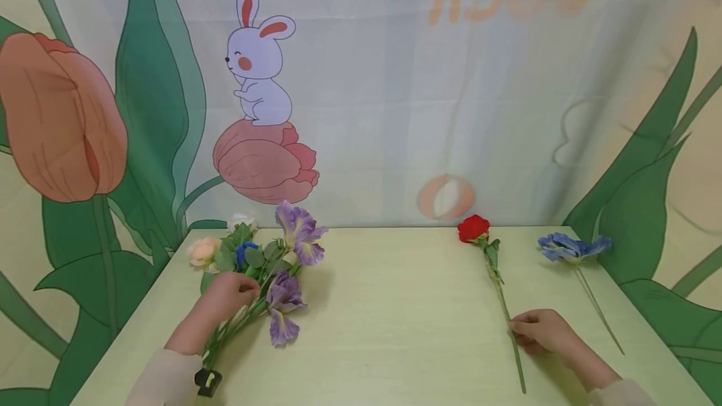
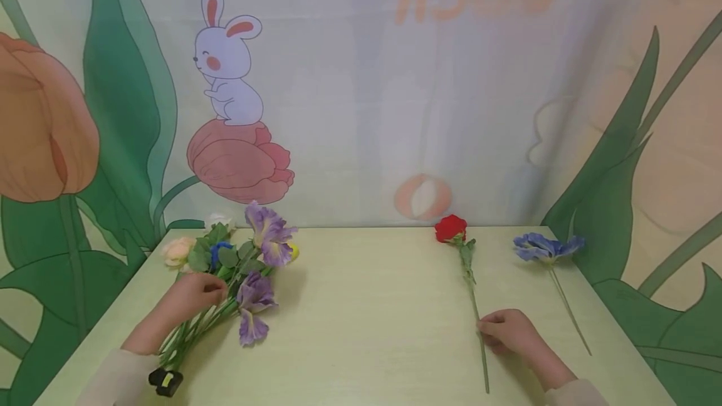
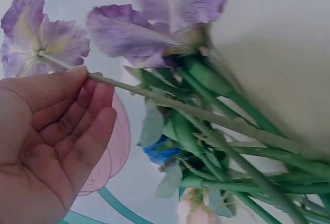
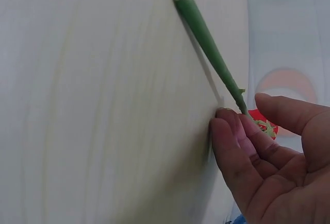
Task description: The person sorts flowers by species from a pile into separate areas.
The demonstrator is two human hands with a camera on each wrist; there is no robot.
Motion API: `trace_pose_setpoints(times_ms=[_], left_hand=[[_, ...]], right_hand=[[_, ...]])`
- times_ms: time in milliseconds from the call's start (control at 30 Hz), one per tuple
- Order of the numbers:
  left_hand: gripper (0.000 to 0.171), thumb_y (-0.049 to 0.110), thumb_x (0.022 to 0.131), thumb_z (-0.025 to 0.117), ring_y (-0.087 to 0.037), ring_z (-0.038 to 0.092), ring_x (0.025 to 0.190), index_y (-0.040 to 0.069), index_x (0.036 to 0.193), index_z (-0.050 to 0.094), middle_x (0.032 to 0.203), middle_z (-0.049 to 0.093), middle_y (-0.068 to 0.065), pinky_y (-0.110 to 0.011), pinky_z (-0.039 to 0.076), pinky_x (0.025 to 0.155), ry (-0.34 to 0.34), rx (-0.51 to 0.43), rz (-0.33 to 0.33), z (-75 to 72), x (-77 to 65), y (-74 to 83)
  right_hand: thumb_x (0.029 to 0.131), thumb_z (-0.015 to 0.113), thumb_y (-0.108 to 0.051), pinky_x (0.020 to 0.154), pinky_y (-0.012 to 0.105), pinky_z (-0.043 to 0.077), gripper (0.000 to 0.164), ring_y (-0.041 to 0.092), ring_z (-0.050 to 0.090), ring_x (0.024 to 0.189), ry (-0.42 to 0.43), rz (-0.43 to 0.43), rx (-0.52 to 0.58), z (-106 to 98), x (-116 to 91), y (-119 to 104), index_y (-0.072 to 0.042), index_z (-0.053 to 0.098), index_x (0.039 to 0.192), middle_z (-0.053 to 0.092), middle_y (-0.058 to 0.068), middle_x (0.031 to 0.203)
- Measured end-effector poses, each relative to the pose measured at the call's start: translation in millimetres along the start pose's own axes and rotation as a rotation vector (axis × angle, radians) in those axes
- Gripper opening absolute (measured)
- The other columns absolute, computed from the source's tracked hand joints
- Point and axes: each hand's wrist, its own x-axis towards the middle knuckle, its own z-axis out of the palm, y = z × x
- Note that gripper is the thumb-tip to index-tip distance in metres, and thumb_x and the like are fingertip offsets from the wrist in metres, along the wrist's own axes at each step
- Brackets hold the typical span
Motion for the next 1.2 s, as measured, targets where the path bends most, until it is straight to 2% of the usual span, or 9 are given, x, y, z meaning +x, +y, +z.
trace_pose_setpoints(times_ms=[133, 333, 533, 667, 767, 867, 1033, 1200], left_hand=[[0.019, 0.006, 0.097, 0.063, -0.014, 0.063, 0.075, -0.006, 0.105, 0.075, 0.093, 0.076, -0.015, -0.032, 0.053, 0.067, 0.043, -0.055, -0.013, -7.3, 1.8, 5.9], [0.02, 0.01, 0.098, 0.064, -0.013, 0.059, 0.074, -0.005, 0.105, 0.075, 0.09, 0.074, -0.014, -0.028, 0.05, 0.064, 0.126, -0.148, -0.02, -14.0, 4.5, 14.6], [0.025, 0.017, 0.101, 0.064, -0.013, 0.062, 0.078, -0.004, 0.11, 0.074, 0.092, 0.074, -0.015, -0.028, 0.052, 0.068, 0.122, -0.221, -0.041, -22.2, 7.7, 33.5], [0.026, 0.016, 0.101, 0.064, -0.016, 0.068, 0.082, -0.005, 0.112, 0.073, 0.097, 0.076, -0.019, -0.033, 0.058, 0.074, 0.116, -0.273, -0.058, -19.9, 13.0, 47.7], [0.025, 0.014, 0.101, 0.064, -0.019, 0.072, 0.085, -0.006, 0.112, 0.074, 0.1, 0.076, -0.022, -0.038, 0.061, 0.079, 0.114, -0.328, -0.062, -14.3, 19.0, 58.0], [0.025, 0.013, 0.1, 0.064, -0.021, 0.074, 0.086, -0.007, 0.112, 0.074, 0.1, 0.077, -0.023, -0.036, 0.062, 0.079, 0.115, -0.374, -0.065, -7.2, 24.9, 67.5], [0.026, 0.01, 0.1, 0.064, -0.02, 0.075, 0.088, -0.009, 0.115, 0.073, 0.104, 0.076, -0.026, -0.032, 0.064, 0.08, 0.118, -0.469, -0.05, 4.7, 33.4, 80.5], [0.023, 0.009, 0.1, 0.064, -0.014, 0.073, 0.083, -0.009, 0.111, 0.073, 0.096, 0.077, -0.022, -0.033, 0.064, 0.081, 0.122, -0.55, -0.01, 20.1, 41.9, 92.0]], right_hand=[[0.1, 0.064, -0.016, 0.07, 0.031, 0.063, 0.035, 0.01, 0.069, 0.078, 0.01, -0.006, -0.014, 0, 0, 0, 0.013, 0.066, 0.119, 0.075, 0.003, 0.091], [0.099, 0.064, -0.014, 0.068, 0.03, 0.061, 0.033, 0.01, 0.067, 0.076, 0.051, -0.049, -0.062, -5, -1, -4, 0.014, 0.066, 0.116, 0.074, 0.006, 0.09], [0.102, 0.06, -0.017, 0.073, 0.035, 0.063, 0.037, 0.019, 0.071, 0.086, 0.089, -0.134, -0.08, -14, -1, -22, 0.015, 0.062, 0.122, 0.072, 0.025, 0.106], [0.104, 0.059, -0.019, 0.075, 0.035, 0.064, 0.039, 0.026, 0.072, 0.092, 0.127, -0.221, -0.087, -12, -6, -42, 0.014, 0.06, 0.125, 0.07, 0.03, 0.114], [0.103, 0.06, -0.019, 0.074, 0.03, 0.063, 0.038, 0.024, 0.072, 0.092, 0.162, -0.269, -0.06, -3, -9, -60, 0.012, 0.061, 0.125, 0.07, 0.029, 0.112], [0.103, 0.062, -0.02, 0.074, 0.027, 0.063, 0.036, 0.021, 0.07, 0.091, 0.168, -0.299, -0.025, 10, -11, -77, 0.01, 0.063, 0.123, 0.071, 0.024, 0.11], [0.102, 0.063, -0.019, 0.077, 0.03, 0.064, 0.033, 0.021, 0.069, 0.092, 0.14, -0.365, 0.026, 35, -13, -100, 0.008, 0.065, 0.121, 0.073, 0.016, 0.107], [0.1, 0.065, -0.017, 0.077, 0.029, 0.064, 0.03, 0.021, 0.069, 0.092, 0.099, -0.445, 0.103, 63, -14, -121, 0.006, 0.067, 0.118, 0.072, 0.013, 0.103]])
